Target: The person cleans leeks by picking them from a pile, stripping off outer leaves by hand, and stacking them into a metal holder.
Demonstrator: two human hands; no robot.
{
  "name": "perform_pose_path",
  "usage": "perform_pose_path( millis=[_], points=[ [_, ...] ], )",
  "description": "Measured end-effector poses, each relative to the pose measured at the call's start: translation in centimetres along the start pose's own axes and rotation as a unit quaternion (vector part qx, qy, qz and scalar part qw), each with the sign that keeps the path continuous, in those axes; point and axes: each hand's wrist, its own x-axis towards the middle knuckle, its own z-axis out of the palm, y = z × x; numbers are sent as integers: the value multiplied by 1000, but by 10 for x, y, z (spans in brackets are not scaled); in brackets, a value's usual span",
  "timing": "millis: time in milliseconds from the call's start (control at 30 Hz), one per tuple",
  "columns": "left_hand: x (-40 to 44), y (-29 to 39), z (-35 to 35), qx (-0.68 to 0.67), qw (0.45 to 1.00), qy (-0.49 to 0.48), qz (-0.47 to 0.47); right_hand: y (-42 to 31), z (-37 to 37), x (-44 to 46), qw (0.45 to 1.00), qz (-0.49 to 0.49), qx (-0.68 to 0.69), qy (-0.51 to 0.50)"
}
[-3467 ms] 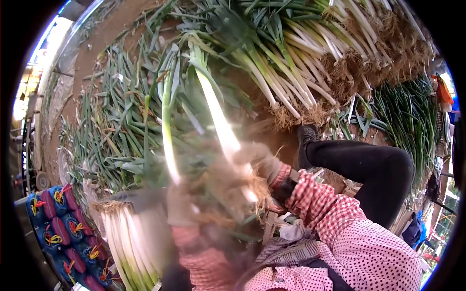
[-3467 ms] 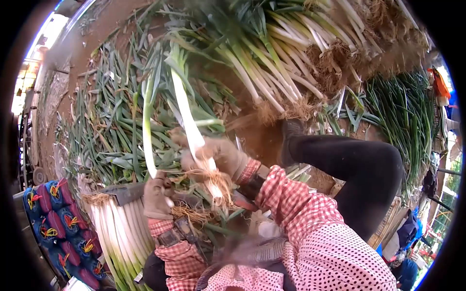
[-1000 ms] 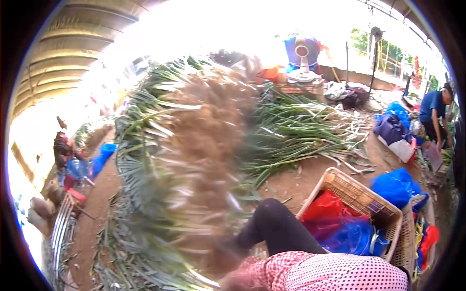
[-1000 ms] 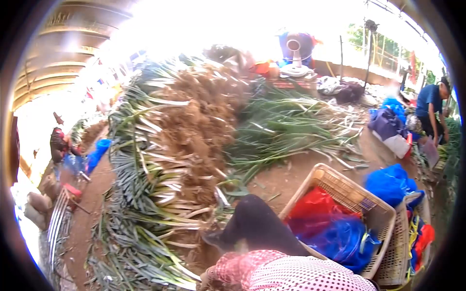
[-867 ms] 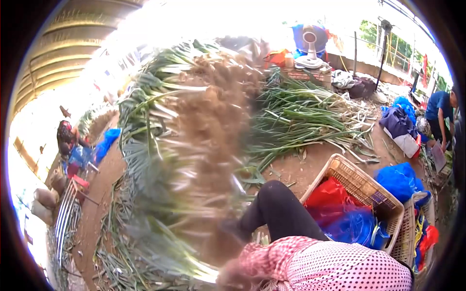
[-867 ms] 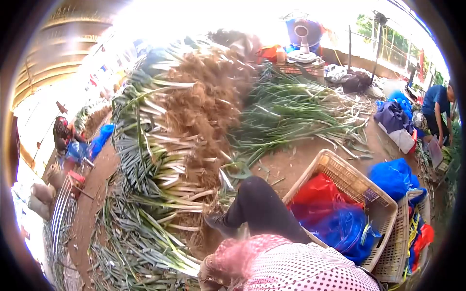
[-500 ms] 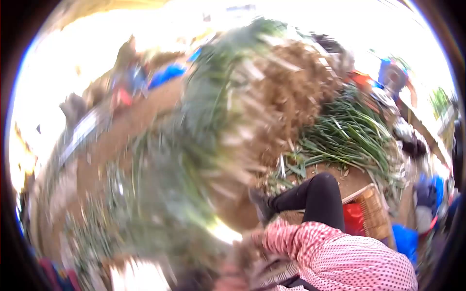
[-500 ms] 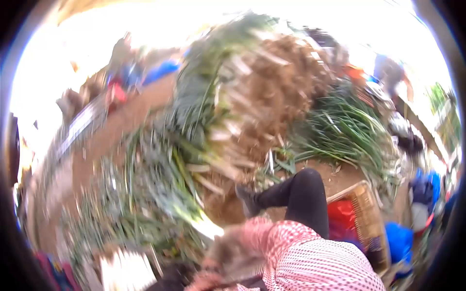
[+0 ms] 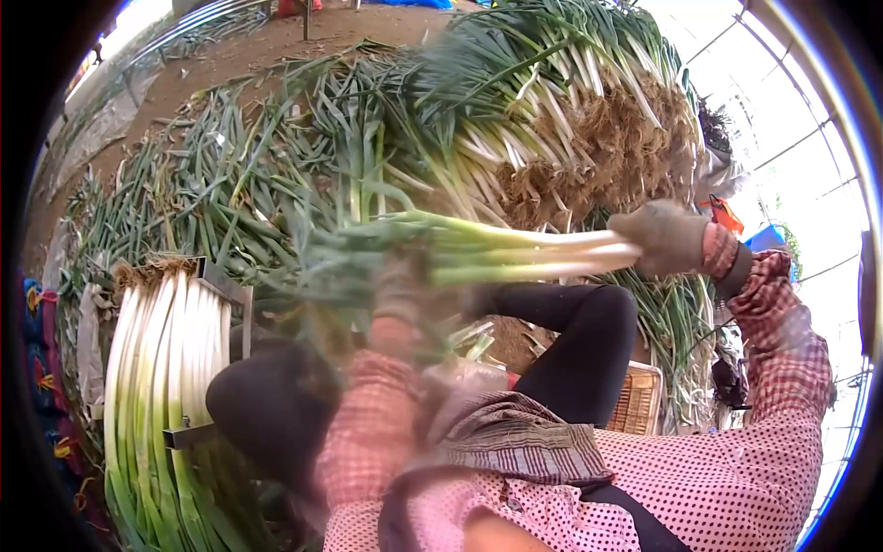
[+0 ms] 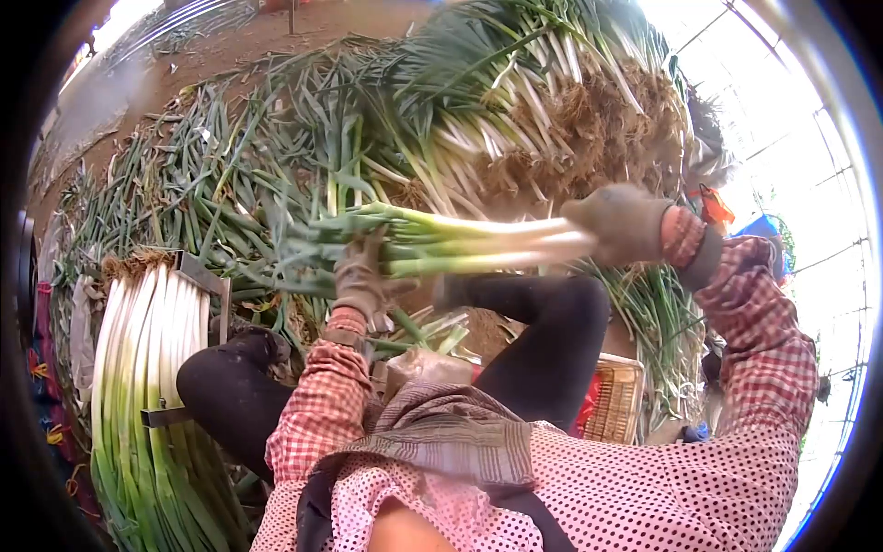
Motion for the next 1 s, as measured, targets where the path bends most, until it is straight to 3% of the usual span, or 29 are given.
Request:
perform_pose_path(
  millis=[33,100,133,200,233,300,367,400,433,467,533,667,767,900,1000],
  points=[
    [15,-37,41,-41,997,-47,-44,9,3,-2,997,27,-60,30],
    [20,-105,104,-254,953,43,-158,-15,-15,-14,965,137,-218,45],
    [13,-113,85,-216,914,-56,-338,-5,-16,-10,959,146,-237,47],
    [-12,-143,90,-110,862,-8,-494,16,-20,-9,957,127,-252,60],
    [-17,-164,76,-140,882,-163,-420,21,-20,-11,959,120,-248,64],
    [-25,-151,63,-42,938,-181,-291,23,-25,-12,959,127,-243,68],
    [-20,-108,40,-108,933,-57,-339,15,-32,-16,960,134,-234,71],
    [-23,-53,10,-101,949,39,-296,10,-40,-18,963,122,-227,80],
    [-17,-46,25,-89,978,118,-149,5,-51,-21,965,110,-221,91],
    [-9,-29,34,-12,990,131,-48,0,-62,-26,966,98,-215,102],
    [-14,38,19,6,994,111,13,-2,-77,-39,968,34,-196,155],
    [7,57,58,-25,957,257,135,2,-77,-67,918,-113,-168,341],
    [24,64,55,-132,904,369,171,-8,-81,-89,917,-64,-209,334],
    [62,75,17,-202,793,508,271,-27,-85,-131,905,-4,-236,353],
    [80,64,-79,-78,714,625,305,-39,-74,-146,881,-1,-212,424]
  ],
)
